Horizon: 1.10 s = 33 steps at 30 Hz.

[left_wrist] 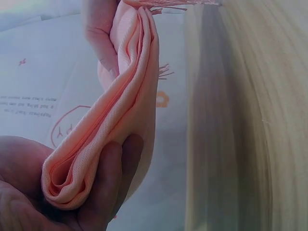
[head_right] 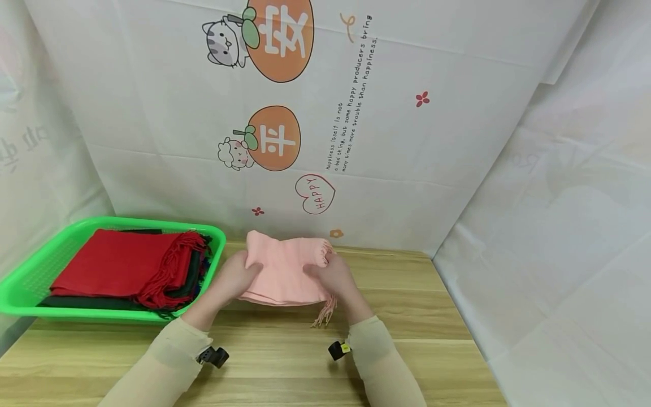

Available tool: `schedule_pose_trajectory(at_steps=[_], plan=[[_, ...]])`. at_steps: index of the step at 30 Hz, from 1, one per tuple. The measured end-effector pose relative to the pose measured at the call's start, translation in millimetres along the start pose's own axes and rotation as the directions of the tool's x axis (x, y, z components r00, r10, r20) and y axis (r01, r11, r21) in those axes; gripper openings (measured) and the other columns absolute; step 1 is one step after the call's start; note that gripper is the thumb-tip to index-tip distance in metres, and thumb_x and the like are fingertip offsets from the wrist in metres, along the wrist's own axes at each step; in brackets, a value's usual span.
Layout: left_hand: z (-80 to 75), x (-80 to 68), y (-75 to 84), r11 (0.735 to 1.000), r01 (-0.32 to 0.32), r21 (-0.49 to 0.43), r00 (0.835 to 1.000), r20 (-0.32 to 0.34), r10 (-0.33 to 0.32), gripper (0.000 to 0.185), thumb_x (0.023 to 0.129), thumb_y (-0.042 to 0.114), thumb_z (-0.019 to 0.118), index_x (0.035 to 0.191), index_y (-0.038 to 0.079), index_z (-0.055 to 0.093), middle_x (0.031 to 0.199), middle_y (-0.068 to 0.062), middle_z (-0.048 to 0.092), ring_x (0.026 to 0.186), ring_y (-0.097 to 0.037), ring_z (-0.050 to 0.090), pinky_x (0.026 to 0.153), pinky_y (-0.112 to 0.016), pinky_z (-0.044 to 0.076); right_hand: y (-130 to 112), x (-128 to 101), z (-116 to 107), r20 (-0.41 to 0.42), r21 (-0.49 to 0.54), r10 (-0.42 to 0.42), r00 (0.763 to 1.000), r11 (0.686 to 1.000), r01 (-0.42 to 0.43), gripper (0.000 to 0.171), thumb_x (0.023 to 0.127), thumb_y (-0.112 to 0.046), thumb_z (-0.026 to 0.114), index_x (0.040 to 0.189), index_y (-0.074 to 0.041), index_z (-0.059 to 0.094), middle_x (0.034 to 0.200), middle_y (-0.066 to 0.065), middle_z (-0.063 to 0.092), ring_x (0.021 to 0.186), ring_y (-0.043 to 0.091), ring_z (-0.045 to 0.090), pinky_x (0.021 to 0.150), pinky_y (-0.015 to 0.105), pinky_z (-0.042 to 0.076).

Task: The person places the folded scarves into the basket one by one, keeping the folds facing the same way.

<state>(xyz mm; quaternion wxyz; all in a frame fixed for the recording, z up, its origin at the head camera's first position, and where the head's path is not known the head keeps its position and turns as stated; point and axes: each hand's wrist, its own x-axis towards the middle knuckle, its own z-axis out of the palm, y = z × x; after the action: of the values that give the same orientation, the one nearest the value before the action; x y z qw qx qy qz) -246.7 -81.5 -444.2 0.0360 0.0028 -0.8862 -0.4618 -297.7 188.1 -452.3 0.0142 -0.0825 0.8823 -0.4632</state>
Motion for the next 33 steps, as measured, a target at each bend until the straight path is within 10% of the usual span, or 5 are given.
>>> schedule_pose_trajectory(at_steps=[33], plan=[[-56.8, -31.9, -2.2, 0.982, -0.009, -0.186, 1.0, 0.02, 0.013, 0.053, 0.113, 0.03, 0.06, 0.156, -0.001, 0.054, 0.13, -0.018, 0.069, 0.1, -0.026, 0.07, 0.086, -0.039, 0.06, -49.5, -30.4, 5.3, -0.018, 0.147, -0.02, 1.0, 0.989, 0.023, 0.047, 0.094, -0.034, 0.088, 0.128, -0.004, 0.075, 0.097, 0.011, 0.078, 0.071, 0.022, 0.076, 0.067, 0.037, 0.066]])
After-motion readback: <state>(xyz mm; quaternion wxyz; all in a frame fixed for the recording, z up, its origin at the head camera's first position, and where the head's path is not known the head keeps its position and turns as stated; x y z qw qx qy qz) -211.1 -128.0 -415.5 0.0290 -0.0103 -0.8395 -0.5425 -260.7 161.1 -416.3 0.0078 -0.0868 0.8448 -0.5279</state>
